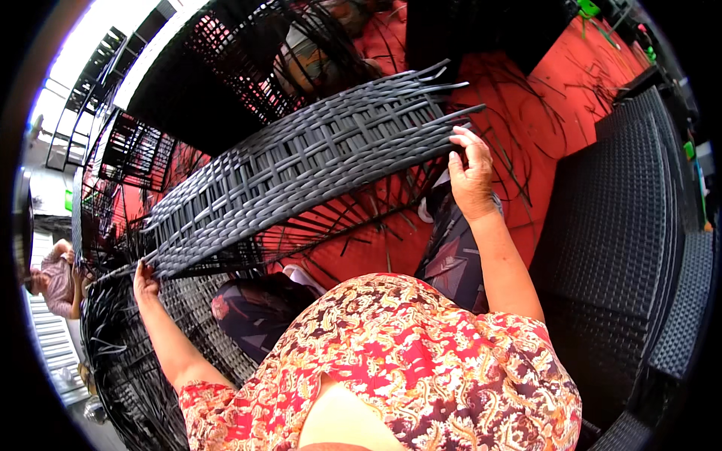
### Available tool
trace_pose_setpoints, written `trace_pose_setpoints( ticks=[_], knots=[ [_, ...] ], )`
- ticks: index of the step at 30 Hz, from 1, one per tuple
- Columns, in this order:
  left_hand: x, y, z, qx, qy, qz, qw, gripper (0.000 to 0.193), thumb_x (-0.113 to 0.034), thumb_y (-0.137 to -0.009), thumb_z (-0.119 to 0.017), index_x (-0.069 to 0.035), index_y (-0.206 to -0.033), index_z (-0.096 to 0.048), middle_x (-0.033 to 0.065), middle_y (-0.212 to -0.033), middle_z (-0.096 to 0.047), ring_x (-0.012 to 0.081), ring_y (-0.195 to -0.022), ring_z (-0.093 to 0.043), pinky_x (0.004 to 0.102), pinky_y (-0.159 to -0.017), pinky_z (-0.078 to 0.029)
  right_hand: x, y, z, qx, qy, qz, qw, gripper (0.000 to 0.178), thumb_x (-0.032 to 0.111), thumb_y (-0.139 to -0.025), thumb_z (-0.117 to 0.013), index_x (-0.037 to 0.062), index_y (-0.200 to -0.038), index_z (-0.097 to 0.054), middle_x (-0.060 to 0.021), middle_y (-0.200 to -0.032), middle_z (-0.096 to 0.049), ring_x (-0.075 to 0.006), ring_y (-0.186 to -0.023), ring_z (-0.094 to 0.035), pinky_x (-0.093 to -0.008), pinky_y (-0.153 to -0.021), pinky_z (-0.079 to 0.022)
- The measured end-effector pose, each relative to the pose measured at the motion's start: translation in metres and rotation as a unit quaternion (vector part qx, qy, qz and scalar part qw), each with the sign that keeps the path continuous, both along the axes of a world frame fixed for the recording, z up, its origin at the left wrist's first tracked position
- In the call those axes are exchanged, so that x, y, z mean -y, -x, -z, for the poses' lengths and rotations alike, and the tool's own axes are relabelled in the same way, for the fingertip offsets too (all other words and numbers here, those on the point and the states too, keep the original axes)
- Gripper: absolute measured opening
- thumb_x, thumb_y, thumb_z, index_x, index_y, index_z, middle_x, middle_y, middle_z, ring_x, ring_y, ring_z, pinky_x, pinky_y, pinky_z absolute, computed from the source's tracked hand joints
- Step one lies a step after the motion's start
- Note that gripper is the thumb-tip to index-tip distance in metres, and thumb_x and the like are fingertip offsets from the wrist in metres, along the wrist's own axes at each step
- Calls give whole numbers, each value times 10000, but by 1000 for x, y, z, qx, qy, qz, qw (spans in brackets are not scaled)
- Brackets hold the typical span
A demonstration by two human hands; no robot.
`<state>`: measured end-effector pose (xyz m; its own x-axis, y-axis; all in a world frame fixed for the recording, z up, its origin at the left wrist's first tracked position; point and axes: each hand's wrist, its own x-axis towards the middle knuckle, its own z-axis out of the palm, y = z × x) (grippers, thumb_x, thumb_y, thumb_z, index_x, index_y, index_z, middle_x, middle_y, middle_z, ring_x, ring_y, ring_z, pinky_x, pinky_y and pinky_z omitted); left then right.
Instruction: The person weaves black synthetic strips into a furniture frame, handling the long strips by hand to thread them through the existing lattice.
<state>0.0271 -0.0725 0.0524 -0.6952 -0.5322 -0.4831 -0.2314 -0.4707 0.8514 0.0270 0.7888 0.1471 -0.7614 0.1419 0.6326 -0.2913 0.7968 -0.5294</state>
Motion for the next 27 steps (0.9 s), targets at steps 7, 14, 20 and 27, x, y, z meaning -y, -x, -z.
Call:
trace_pose_setpoints(
  ticks=[7, 14, 20, 27],
  knots=[
    [-85, 28, -41, -31, 73, -52, 996, 89, -190, -784, -688, -109, -784, -651, 9, -686, -616, 159, -571, -537, 286, -543, -419, 4, -16, -8, 25, -44, 8, 999, 237, -24, -820, -512, 26, -1045, -563, -106, -1169, -570, -250, -1103, -514, -343, -951, -384],
    [-23, -44, -78, 7, 145, -222, 964, 146, -207, -825, -641, -113, -714, -624, 10, -641, -629, 113, -500, -548, 226, -401, -374, 17, 11, -33, 40, 20, -76, 996, 258, -30, -889, -440, -4, -1140, -492, -97, -1255, -509, -203, -1134, -486, -310, -984, -356],
    [13, -68, -124, -57, 144, -248, 956, 133, -250, -822, -649, -143, -744, -637, -16, -682, -641, 121, -571, -576, 265, -487, -405, 14, 7, -31, 80, 47, -77, 993, 252, -19, -905, -417, -20, -1147, -484, -92, -1259, -505, -192, -1134, -477, -307, -989, -348],
    [55, -20, -50, -187, -35, -67, 979, 266, -204, -854, -566, -20, -1046, -563, 114, -1078, -614, 254, -982, -579, 374, -855, -449, 18, 45, -25, 96, 532, -179, 822, 342, 40, -879, -493, -44, -1209, -461, -184, -1266, -468, -233, -1180, -450, -327, -999, -346]
  ],
)
